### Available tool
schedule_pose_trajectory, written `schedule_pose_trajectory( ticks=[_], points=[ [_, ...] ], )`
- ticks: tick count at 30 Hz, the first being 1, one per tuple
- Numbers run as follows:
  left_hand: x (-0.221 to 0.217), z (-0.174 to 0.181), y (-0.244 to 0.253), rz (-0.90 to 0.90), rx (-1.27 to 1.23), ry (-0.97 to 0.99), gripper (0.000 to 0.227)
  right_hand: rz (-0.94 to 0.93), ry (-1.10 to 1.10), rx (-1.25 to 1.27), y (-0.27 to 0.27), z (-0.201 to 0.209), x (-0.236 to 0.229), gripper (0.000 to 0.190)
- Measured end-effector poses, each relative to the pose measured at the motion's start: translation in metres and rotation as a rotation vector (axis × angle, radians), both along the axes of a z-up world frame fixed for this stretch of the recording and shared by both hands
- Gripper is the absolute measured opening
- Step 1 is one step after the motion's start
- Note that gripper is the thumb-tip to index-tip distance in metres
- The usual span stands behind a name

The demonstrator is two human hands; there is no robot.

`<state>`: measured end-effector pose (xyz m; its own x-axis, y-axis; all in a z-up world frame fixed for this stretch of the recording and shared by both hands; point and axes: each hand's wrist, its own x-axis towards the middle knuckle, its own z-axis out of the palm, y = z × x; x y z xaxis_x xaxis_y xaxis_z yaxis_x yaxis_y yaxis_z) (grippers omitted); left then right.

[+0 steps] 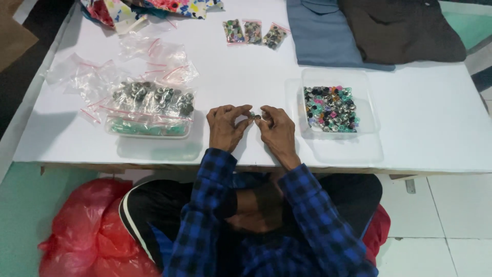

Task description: Sorting small decorative buttons and placing them into plastic bags

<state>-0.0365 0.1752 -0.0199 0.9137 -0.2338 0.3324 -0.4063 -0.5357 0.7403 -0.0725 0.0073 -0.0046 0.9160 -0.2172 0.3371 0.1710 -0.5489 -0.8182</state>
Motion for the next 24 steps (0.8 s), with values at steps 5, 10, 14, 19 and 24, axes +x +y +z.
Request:
schedule_pose_trajectory(
  ticks=[5,10,14,19,24],
  points=[
    [0.001,-0.009,-0.004,0.049,-0.041,-0.06,0.043,0.012,-0.168,-0.067,0.003,-0.003,-0.011,0.041],
    [-0.012,0.023,-0.016,0.075,-0.18,-0.266,0.032,0.032,-0.365,-0.172,-0.008,0.044,-0.058,0.022],
    [-0.019,0.038,-0.043,0.075,-0.216,-0.361,0.018,-0.062,-0.346,-0.257,-0.078,0.076,-0.056,0.014],
    [-0.009,0.061,-0.088,-0.061,-0.198,-0.391,0.016,0.073,-0.062,-0.589,-0.161,0.056,0.016,0.015],
    [0.011,0.048,-0.118,-0.091,-0.071,-0.364,0.019,0.336,0.116,-0.8,-0.162,0.045,0.063,0.027]
  ],
)
